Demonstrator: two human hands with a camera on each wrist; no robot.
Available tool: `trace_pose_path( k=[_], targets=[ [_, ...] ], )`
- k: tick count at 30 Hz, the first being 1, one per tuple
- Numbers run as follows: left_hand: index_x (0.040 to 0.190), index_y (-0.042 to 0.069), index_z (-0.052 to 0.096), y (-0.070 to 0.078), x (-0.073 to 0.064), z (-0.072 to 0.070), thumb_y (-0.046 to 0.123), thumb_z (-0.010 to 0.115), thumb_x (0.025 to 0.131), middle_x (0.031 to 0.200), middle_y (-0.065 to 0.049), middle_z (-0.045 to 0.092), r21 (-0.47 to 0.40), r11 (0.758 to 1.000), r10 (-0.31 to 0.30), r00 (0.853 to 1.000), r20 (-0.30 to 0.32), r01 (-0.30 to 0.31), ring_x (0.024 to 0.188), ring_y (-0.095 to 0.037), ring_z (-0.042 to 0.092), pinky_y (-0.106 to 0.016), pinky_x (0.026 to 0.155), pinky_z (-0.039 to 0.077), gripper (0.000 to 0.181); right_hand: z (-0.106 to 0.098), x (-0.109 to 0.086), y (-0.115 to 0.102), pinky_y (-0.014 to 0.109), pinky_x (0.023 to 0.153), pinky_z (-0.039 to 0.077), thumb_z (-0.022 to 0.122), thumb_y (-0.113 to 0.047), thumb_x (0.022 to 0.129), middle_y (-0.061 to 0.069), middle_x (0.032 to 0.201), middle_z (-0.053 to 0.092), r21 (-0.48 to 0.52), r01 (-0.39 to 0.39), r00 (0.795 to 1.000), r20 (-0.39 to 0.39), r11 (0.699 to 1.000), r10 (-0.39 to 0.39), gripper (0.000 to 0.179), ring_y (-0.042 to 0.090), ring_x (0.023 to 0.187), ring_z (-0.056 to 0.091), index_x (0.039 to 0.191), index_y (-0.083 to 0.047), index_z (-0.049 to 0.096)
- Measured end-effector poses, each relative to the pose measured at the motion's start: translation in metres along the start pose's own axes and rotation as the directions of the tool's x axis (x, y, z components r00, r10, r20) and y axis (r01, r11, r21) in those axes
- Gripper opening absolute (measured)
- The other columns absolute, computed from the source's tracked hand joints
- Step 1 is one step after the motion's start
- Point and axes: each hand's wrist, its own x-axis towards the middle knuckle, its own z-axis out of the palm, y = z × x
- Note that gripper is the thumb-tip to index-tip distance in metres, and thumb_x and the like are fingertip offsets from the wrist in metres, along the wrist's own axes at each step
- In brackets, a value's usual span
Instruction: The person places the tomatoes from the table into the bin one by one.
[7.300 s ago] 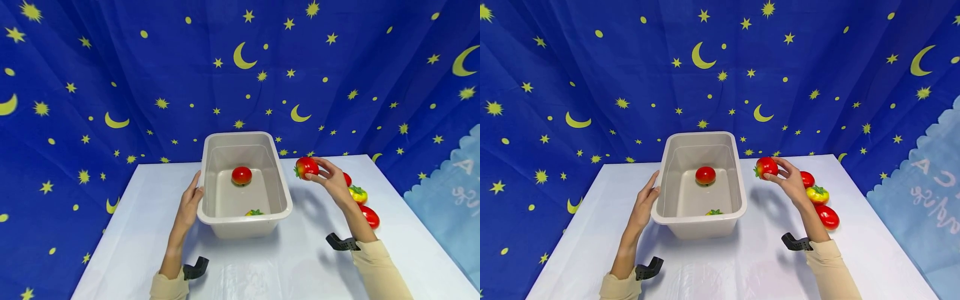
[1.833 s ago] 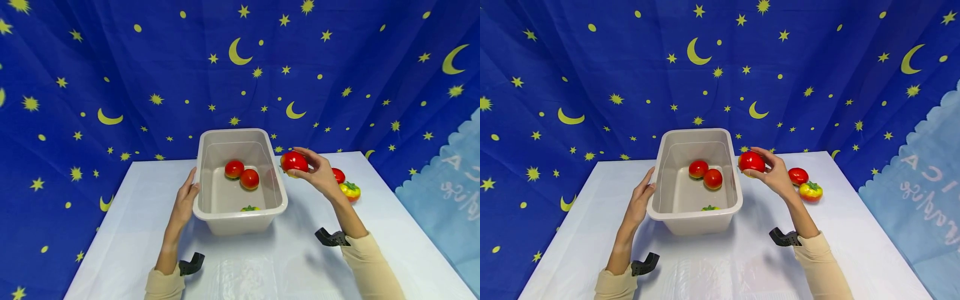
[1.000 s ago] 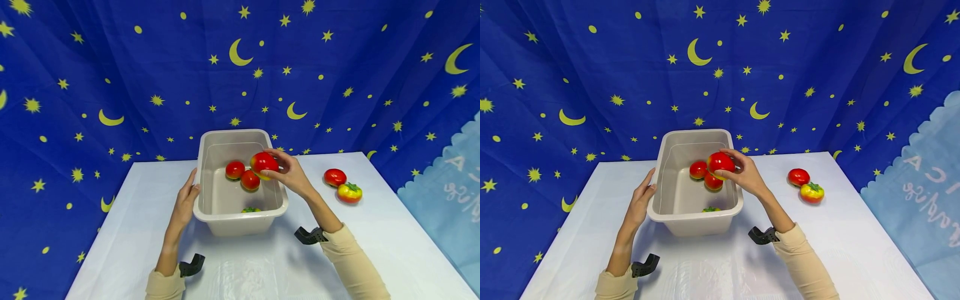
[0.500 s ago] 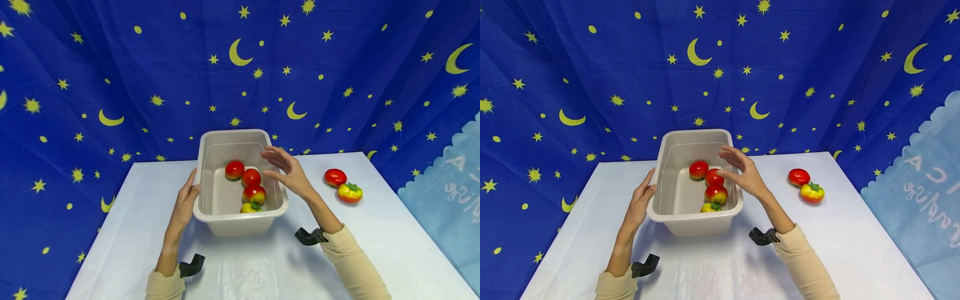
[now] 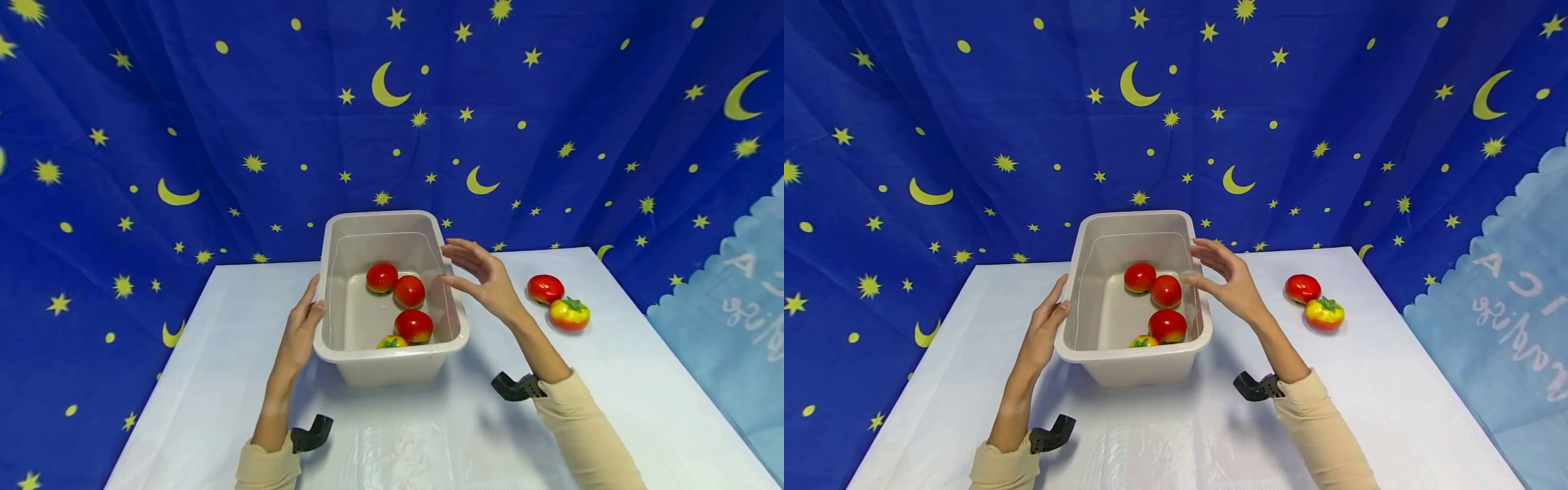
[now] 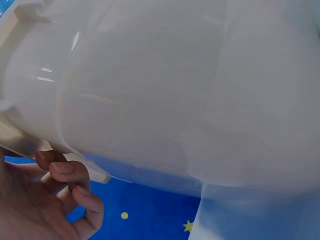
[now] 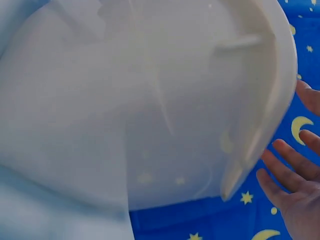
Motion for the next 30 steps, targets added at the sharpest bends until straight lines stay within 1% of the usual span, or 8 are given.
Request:
trace_pose_path(
  k=[5,8,12,14,17,24,26,30],
  targets=[
    [0.157,0.006,0.014,-0.001,0.001,-0.001,0.016,0.033,0.107,0.159,-0.018,0.025,-0.011,1.0,0.011,1.0,-0.003,-0.011,0.13,-0.036,0.044,-0.012,0.094,0.039,0.054,-0.014,-0.006,0.006,0.026,0.104,0.042,0.07,0.005,0.085,0.028,0.136,0.053,0.01,0.016,0.999,-0.044,1.0,-0.016,0.059,0.029,0.126,0.054,0.14,0.003,0.047],
    [0.157,0.006,0.015,-0.001,0.001,-0.001,0.016,0.033,0.107,0.16,-0.017,0.024,-0.015,1.0,0.012,1.0,-0.006,-0.012,0.132,-0.037,0.042,-0.025,0.101,0.041,0.054,-0.024,-0.012,0.011,0.025,0.104,0.042,0.07,0.004,0.086,0.03,0.135,0.053,-0.004,0.012,0.997,-0.073,1.0,-0.013,0.058,0.023,0.124,0.055,0.139,0.004,0.047],
    [0.157,0.007,0.013,-0.001,0.001,0.0,0.017,0.032,0.107,0.162,-0.015,0.02,-0.027,1.0,0.012,1.0,0.006,-0.012,0.138,-0.037,0.035,-0.049,0.11,0.031,0.054,-0.041,-0.02,0.018,0.02,0.103,0.042,0.07,0.001,0.087,0.027,0.134,0.055,-0.054,-0.007,0.991,-0.132,0.998,0.0,0.057,0.016,0.123,0.055,0.139,0.003,0.048],
    [0.157,0.006,0.013,-0.002,0.001,0.0,0.017,0.032,0.107,0.162,-0.015,0.019,-0.032,0.999,0.015,1.0,0.01,-0.015,0.14,-0.037,0.033,-0.054,0.111,0.028,0.055,-0.05,-0.025,0.022,0.02,0.103,0.042,0.071,0.001,0.086,0.027,0.134,0.055,-0.066,-0.016,0.985,-0.17,0.998,0.005,0.057,0.015,0.123,0.056,0.138,0.004,0.048],
    [0.157,0.006,0.013,-0.002,0.001,0.0,0.018,0.032,0.107,0.162,-0.015,0.019,-0.022,1.0,0.015,1.0,0.006,-0.015,0.139,-0.036,0.034,-0.049,0.11,0.031,0.055,-0.061,-0.032,0.027,0.02,0.103,0.042,0.072,0.002,0.084,0.026,0.132,0.057,-0.075,-0.029,0.973,-0.233,0.997,0.011,0.057,0.012,0.12,0.057,0.137,0.003,0.05],
    [0.156,0.003,0.015,-0.001,-0.001,0.001,0.014,0.033,0.106,0.16,-0.02,0.023,-0.015,0.999,0.031,0.999,-0.013,-0.031,0.134,-0.039,0.038,-0.012,0.096,0.036,0.054,-0.081,-0.051,0.039,0.017,0.101,0.042,0.074,0.007,0.08,0.016,0.126,0.063,-0.054,-0.075,0.939,-0.34,0.996,0.052,0.057,0.008,0.116,0.059,0.133,0.004,0.054],
    [0.156,0.003,0.014,0.0,-0.001,0.001,0.013,0.033,0.106,0.16,-0.02,0.022,-0.018,0.999,0.029,1.0,-0.007,-0.029,0.135,-0.039,0.037,-0.012,0.097,0.036,0.054,-0.088,-0.057,0.043,0.016,0.1,0.043,0.075,0.006,0.08,0.01,0.125,0.064,-0.087,-0.107,0.932,-0.356,0.99,0.069,0.058,0.005,0.115,0.059,0.134,0.004,0.053],
    [0.156,0.003,0.014,0.0,0.0,0.001,0.013,0.033,0.106,0.16,-0.019,0.021,-0.018,1.0,0.025,1.0,-0.003,-0.025,0.136,-0.039,0.036,-0.03,0.107,0.036,0.054,-0.101,-0.068,0.052,0.011,0.097,0.042,0.077,-0.004,0.082,-0.01,0.12,0.063,-0.191,-0.205,0.918,-0.378,0.96,0.121,0.059,-0.002,0.113,0.057,0.136,-0.003,0.054]
  ],
)
